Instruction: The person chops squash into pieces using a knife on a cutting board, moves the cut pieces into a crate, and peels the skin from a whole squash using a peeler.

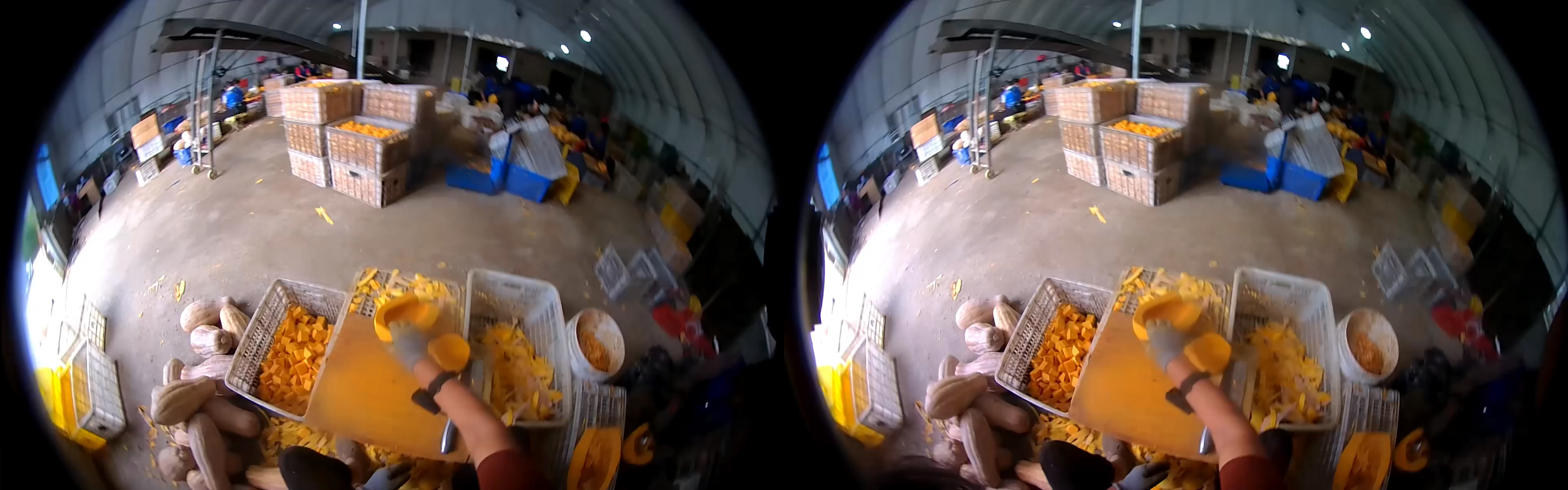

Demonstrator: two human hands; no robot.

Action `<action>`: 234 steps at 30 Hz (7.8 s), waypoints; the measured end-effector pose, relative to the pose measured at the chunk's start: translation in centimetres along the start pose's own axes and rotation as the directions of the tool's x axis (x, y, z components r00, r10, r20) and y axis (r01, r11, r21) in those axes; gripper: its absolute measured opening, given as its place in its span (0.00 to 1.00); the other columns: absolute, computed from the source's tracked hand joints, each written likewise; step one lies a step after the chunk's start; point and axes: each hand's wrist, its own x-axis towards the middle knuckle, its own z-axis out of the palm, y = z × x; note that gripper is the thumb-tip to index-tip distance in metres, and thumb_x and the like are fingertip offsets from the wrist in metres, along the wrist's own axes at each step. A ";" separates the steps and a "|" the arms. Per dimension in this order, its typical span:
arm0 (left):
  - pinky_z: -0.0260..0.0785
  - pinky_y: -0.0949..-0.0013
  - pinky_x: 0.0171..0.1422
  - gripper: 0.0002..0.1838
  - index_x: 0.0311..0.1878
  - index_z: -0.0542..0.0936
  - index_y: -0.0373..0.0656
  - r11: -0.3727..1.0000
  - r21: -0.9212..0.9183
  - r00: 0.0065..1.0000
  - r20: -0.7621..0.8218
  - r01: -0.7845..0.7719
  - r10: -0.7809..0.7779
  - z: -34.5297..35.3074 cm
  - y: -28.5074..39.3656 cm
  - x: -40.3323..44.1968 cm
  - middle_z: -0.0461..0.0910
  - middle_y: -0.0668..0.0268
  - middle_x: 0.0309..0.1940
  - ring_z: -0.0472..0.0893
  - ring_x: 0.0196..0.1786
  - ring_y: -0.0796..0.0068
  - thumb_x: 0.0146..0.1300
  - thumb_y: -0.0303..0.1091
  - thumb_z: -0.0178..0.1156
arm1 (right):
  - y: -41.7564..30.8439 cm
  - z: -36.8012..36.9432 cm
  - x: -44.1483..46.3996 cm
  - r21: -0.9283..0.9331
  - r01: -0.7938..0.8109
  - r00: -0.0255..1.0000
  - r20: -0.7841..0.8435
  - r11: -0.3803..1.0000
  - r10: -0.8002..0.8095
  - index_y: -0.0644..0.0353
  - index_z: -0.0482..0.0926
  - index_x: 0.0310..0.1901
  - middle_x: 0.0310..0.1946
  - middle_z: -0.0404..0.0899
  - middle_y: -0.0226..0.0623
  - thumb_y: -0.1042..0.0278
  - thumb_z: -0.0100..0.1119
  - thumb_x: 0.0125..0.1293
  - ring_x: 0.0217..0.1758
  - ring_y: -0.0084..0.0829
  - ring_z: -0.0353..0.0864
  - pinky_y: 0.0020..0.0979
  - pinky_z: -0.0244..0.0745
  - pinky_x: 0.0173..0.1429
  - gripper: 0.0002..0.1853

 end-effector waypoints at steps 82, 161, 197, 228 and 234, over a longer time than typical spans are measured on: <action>0.65 0.58 0.64 0.31 0.57 0.74 0.36 0.812 -0.497 0.849 0.245 -0.304 0.468 17.7 33.5 -3.0 0.78 0.55 0.54 0.76 0.57 0.59 0.64 0.56 0.51 | 9.3 -11.3 -35.6 0.926 0.027 0.716 0.246 -0.378 0.654 0.57 0.72 0.40 0.21 0.70 0.25 0.63 0.48 0.73 0.17 0.17 0.69 0.21 0.66 0.21 0.07; 0.66 0.59 0.59 0.15 0.53 0.73 0.35 0.632 0.574 0.279 -0.586 -0.520 0.761 6.0 26.0 3.9 0.74 0.51 0.48 0.74 0.52 0.53 0.69 0.34 0.53 | -1.6 -6.5 -30.8 0.340 -0.291 0.944 0.255 0.894 0.210 0.76 0.64 0.52 0.22 0.76 0.60 0.61 0.52 0.65 0.24 0.59 0.76 0.51 0.70 0.29 0.24; 0.61 0.68 0.66 0.20 0.62 0.69 0.33 0.664 0.087 0.329 -0.816 -0.743 0.475 6.9 24.9 -0.4 0.73 0.56 0.57 0.71 0.60 0.68 0.72 0.35 0.48 | -2.4 -9.3 -30.9 0.541 -0.282 0.958 0.122 0.793 0.258 0.69 0.69 0.45 0.20 0.75 0.53 0.67 0.57 0.63 0.25 0.54 0.78 0.45 0.69 0.27 0.15; 0.62 0.54 0.62 0.18 0.55 0.72 0.36 0.715 0.503 0.266 -0.694 -0.486 0.669 7.3 26.2 0.0 0.70 0.48 0.54 0.69 0.57 0.48 0.67 0.35 0.52 | -5.2 -7.7 -28.3 0.435 -0.332 0.943 0.183 0.837 0.279 0.70 0.71 0.44 0.22 0.77 0.49 0.66 0.59 0.63 0.22 0.46 0.78 0.40 0.70 0.25 0.16; 0.61 0.60 0.67 0.23 0.62 0.71 0.39 0.648 0.551 0.228 -0.643 -0.526 0.732 7.3 27.7 0.5 0.69 0.49 0.59 0.68 0.63 0.51 0.66 0.37 0.57 | 1.6 -9.2 -29.2 0.498 -0.601 0.794 0.277 0.626 0.542 0.67 0.70 0.42 0.22 0.77 0.54 0.63 0.55 0.65 0.26 0.52 0.80 0.45 0.72 0.27 0.14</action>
